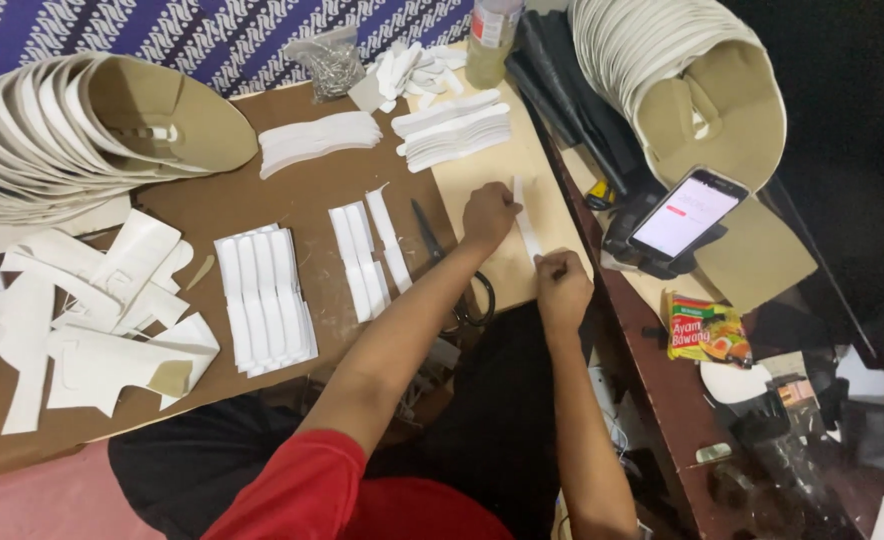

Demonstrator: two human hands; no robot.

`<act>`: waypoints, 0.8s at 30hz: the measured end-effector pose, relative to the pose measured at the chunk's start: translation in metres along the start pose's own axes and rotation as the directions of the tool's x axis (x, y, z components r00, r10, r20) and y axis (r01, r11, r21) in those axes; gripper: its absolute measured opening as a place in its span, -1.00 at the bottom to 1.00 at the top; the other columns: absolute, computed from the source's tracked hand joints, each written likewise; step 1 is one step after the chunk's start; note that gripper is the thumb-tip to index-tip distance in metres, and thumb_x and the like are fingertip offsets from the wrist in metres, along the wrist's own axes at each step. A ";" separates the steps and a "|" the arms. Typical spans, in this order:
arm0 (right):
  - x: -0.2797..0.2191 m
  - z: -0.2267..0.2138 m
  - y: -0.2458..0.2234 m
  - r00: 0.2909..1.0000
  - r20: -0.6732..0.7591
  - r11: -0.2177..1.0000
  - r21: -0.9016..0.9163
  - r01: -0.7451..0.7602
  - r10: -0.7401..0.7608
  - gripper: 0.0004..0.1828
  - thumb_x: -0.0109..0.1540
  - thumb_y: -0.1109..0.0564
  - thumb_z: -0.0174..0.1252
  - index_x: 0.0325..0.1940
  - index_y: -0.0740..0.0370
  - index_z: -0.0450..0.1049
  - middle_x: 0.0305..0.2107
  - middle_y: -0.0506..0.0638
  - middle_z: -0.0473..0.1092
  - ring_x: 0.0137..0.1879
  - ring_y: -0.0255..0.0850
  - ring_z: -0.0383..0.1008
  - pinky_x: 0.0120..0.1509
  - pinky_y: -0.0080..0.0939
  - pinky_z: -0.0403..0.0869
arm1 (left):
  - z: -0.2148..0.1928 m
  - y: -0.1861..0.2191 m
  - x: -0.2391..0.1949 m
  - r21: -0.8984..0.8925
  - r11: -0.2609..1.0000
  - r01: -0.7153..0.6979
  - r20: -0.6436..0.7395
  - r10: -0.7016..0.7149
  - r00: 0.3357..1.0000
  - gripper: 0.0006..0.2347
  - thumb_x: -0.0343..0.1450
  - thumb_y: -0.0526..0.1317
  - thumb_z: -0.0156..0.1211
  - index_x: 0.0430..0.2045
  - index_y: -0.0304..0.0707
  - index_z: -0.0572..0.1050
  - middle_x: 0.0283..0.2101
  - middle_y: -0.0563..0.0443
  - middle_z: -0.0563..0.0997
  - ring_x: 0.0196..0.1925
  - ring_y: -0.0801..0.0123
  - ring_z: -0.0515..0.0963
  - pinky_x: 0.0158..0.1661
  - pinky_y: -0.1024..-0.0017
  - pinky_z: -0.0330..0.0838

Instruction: The person uses scissors to cut long strips of white fabric into smaller, uniform pieces. They repeatedly pick up a strip, cut it, and place the resulting pieces into a neat stack on the table.

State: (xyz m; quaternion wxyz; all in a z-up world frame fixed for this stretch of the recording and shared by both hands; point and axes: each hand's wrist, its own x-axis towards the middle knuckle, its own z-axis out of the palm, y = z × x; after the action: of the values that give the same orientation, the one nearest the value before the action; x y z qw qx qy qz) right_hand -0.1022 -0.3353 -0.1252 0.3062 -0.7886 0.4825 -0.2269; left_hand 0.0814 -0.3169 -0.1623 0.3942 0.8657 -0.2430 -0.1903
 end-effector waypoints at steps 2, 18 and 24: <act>-0.001 0.009 0.006 0.998 -0.044 0.997 -0.056 0.048 -0.050 -0.81 0.20 -0.04 0.36 -0.22 0.00 0.51 -0.25 -0.02 0.44 -0.03 0.07 0.55 0.11 0.05 0.51 | -0.014 0.015 -0.015 0.019 1.000 -0.013 -0.007 0.014 1.000 -0.59 0.37 -0.16 0.31 0.02 -0.46 0.42 -0.12 -0.29 0.64 -0.01 -0.05 0.65 -0.03 0.03 0.55; -0.106 -0.012 -0.115 0.821 0.506 0.906 -0.163 0.391 -0.263 -0.45 0.14 0.11 0.31 0.16 0.37 0.39 -0.07 0.34 0.36 0.11 0.30 0.46 0.15 0.18 0.50 | -0.136 -0.090 -0.067 0.472 0.845 0.251 -0.282 -0.125 0.951 -0.69 0.36 -0.03 0.24 -0.29 -0.33 0.45 -0.40 -0.14 0.63 -0.30 -0.03 0.72 -0.31 0.11 0.63; -0.095 0.027 -0.069 0.837 0.452 0.846 -0.270 0.460 -0.310 -0.43 0.26 -0.09 0.21 0.14 0.40 0.29 -0.17 0.25 0.34 0.00 0.19 0.51 0.03 0.07 0.57 | -0.154 -0.088 -0.051 0.452 0.874 0.176 -0.096 -0.148 0.984 -0.88 0.39 -0.32 0.09 -0.35 -0.44 0.52 -0.43 -0.17 0.62 -0.28 -0.05 0.72 -0.34 0.18 0.64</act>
State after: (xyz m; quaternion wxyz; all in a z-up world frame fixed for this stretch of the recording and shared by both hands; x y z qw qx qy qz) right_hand -0.0828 -0.2186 -0.1014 0.1899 -0.9426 0.2734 -0.0281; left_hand 0.1446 -0.1468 -0.1289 0.1681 0.9567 -0.1959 -0.1345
